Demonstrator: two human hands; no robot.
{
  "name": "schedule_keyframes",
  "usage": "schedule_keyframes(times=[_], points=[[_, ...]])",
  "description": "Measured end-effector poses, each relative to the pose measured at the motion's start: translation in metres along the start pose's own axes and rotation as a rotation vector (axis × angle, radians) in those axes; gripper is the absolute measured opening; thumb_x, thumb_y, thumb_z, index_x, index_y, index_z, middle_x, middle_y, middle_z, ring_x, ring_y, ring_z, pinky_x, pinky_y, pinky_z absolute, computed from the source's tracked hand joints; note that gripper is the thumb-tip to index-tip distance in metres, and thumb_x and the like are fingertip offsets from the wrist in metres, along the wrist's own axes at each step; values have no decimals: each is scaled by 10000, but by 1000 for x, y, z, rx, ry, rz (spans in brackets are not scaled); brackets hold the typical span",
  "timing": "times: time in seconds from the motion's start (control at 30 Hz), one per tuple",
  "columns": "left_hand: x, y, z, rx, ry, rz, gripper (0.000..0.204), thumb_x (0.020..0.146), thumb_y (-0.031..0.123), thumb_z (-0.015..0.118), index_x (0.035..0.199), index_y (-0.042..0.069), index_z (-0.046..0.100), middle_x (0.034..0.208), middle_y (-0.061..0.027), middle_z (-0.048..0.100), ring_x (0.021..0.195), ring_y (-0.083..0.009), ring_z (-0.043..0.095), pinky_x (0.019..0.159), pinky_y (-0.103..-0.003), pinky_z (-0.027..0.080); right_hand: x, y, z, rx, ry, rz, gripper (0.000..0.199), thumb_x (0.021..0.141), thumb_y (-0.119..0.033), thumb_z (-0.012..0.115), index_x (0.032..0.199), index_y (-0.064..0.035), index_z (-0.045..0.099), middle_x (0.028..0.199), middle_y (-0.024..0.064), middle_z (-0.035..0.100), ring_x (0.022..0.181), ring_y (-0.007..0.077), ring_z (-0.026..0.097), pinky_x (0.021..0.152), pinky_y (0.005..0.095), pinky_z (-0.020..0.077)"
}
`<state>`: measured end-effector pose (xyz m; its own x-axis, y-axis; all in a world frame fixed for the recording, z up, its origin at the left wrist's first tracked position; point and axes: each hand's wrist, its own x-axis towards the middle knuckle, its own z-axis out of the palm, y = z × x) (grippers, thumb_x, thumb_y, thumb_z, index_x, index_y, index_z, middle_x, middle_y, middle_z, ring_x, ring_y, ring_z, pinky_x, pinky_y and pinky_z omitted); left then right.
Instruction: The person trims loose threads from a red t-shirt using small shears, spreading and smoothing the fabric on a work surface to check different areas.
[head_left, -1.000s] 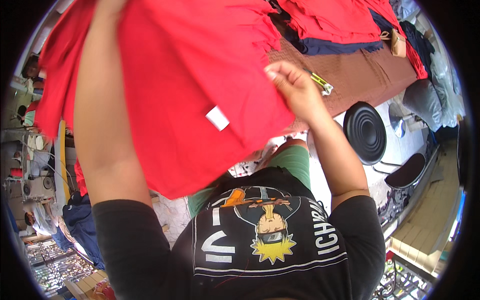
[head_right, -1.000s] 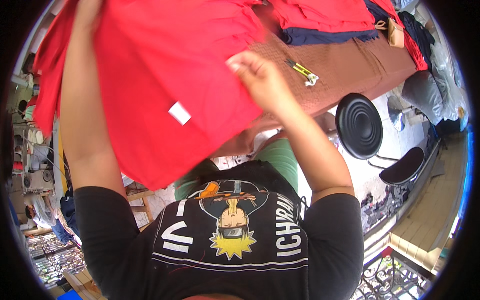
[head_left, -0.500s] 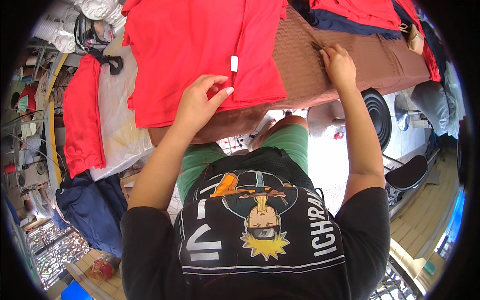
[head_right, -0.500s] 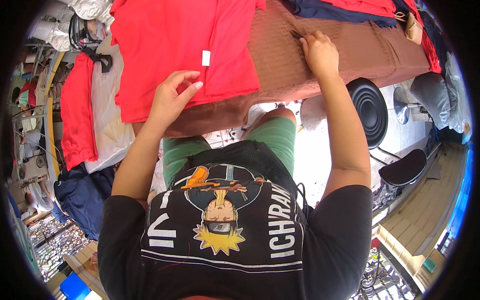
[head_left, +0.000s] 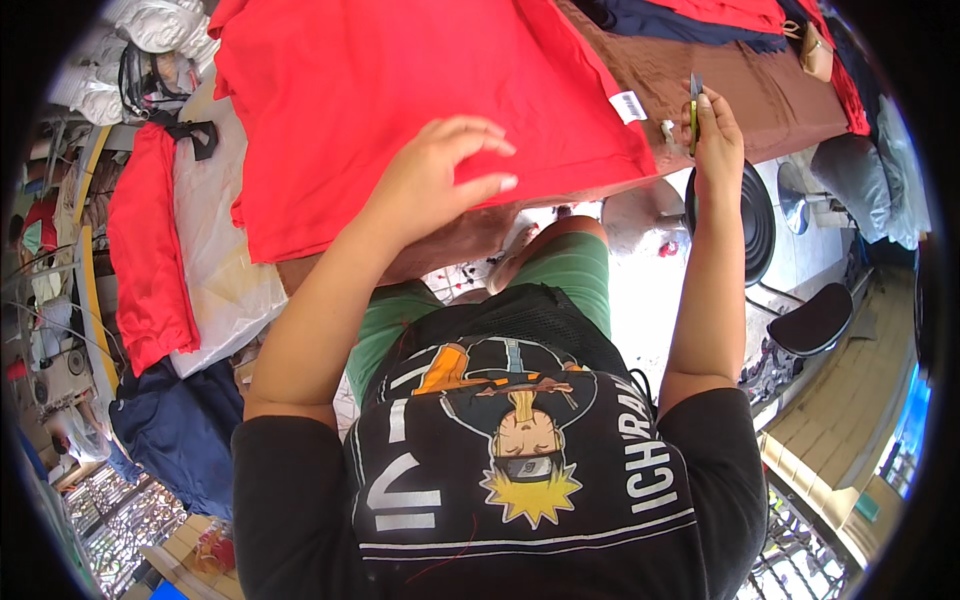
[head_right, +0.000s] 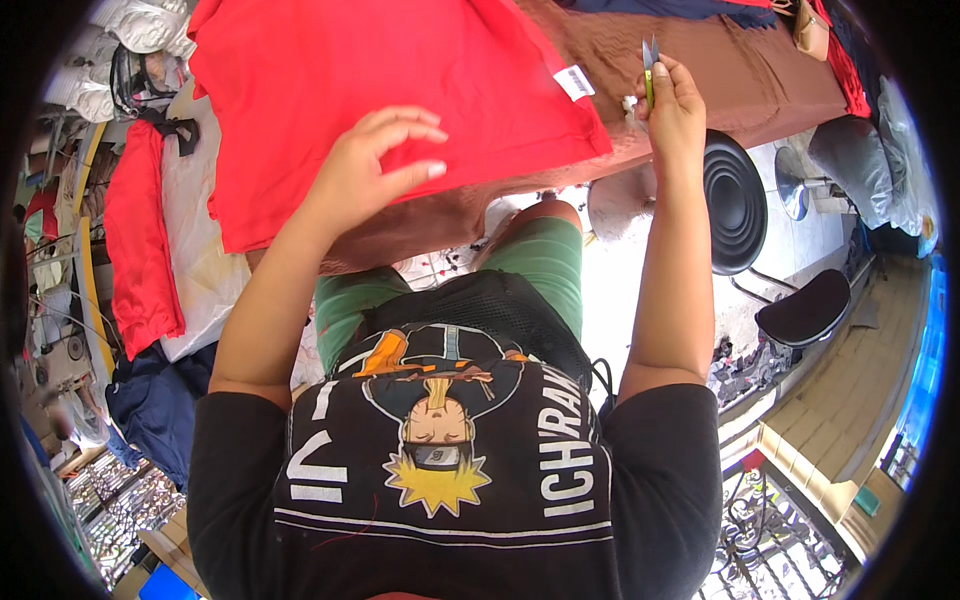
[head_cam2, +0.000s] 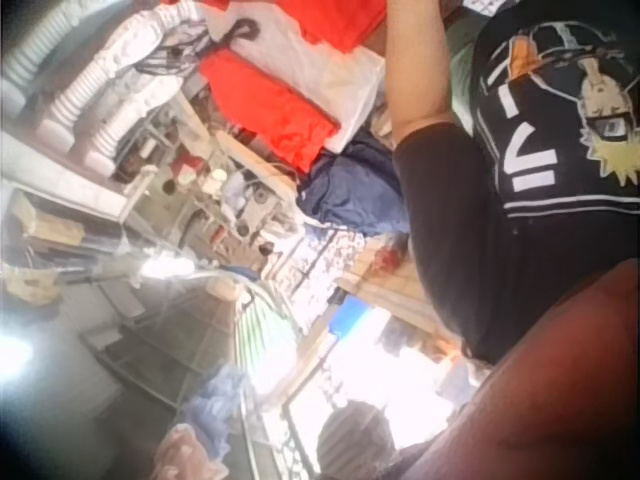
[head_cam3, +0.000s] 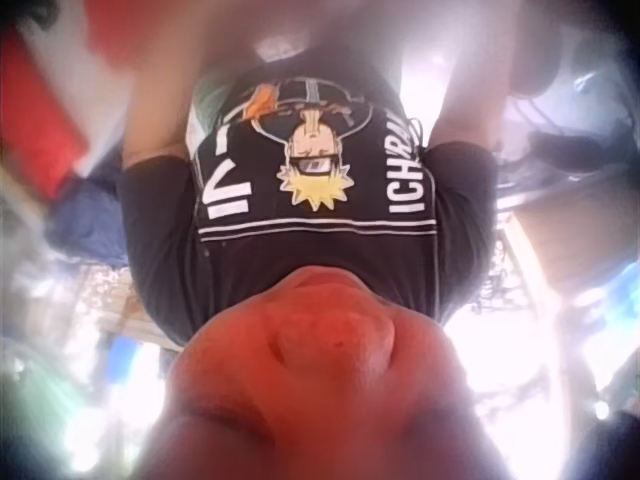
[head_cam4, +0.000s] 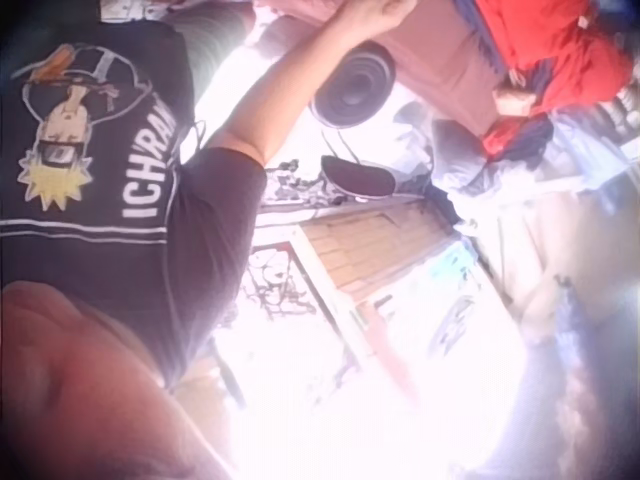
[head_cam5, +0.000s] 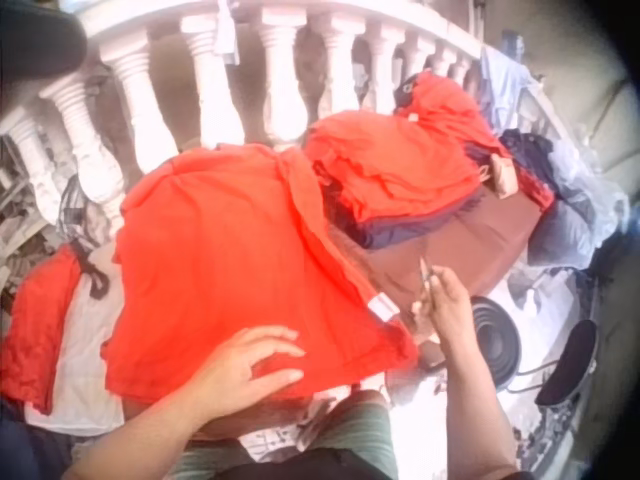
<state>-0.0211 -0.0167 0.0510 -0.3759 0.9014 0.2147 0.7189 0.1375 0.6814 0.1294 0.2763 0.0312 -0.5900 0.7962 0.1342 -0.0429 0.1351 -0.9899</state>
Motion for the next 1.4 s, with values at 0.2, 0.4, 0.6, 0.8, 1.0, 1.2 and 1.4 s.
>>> schedule_keyframes(times=[0.2, 0.4, 0.6, 0.8, 1.0, 1.2, 1.4], points=[[-33, -12, 37, 157, 123, -18, 212, 780, 148, 731, 984, 97, 698, 1021, -54, 639, 945, -238, 597, 833, -340, 496, -16, -22, -4, -47, -23, 58, 334, 946, -346, 599, 1023, -27, 659, 661, -63, 493, 542, 14, 382, 498, 174, 298], [-27, -22, 30, -21, 114, -62, 129, 840, 122, 682, 901, 10, 666, 940, -78, 663, 838, -226, 646, 748, -315, 511, -27, -45, 26, -135, -141, 8, 303, 853, -259, 737, 1007, -8, 663, 776, -28, 619, 692, 25, 521, 627, 169, 403], [-27, -11, 2, 0, 330, -7, 108, 909, 99, 607, 937, 8, 657, 985, -90, 648, 937, -182, 625, 811, -293, 492, -29, -44, 48, -282, -206, -128, 239, 862, -217, 716, 992, -20, 677, 810, -14, 649, 758, 53, 552, 694, 207, 437], [-77, -63, -85, 11, 696, -248, 164, 946, 136, 581, 979, -12, 645, 1062, -92, 646, 1015, -175, 596, 915, -284, 448, -42, -43, 66, -361, -293, -137, 195, 881, -200, 685, 993, -41, 690, 812, 16, 665, 773, 75, 568, 710, 235, 451], [-78, -51, -46, 93, 665, -210, 149, 894, 138, 639, 1013, 61, 683, 1093, -86, 658, 1062, -216, 602, 947, -323, 451, -65, -38, 81, -602, -524, -257, 209, 846, -99, 668, 1047, -43, 678, 921, 114, 675, 825, 205, 639, 751, 299, 482], [-35, -24, 24, 191, 162, 129, 385, 811, 113, 669, 1195, 124, 633, 1190, -53, 612, 1107, -265, 545, 962, -381, 444, -70, -21, 84, -589, -624, -54, 226, 837, -86, 658, 1058, -38, 672, 930, 152, 688, 834, 273, 664, 768, 336, 495], [-15, -37, 47, 114, 117, 86, 208, 784, 161, 700, 989, 144, 730, 1180, -33, 604, 1094, -247, 511, 941, -380, 442, -68, 9, 76, -481, -586, 23, 194, 881, -72, 624, 1059, -12, 674, 939, 105, 704, 862, 160, 652, 786, 291, 494]])
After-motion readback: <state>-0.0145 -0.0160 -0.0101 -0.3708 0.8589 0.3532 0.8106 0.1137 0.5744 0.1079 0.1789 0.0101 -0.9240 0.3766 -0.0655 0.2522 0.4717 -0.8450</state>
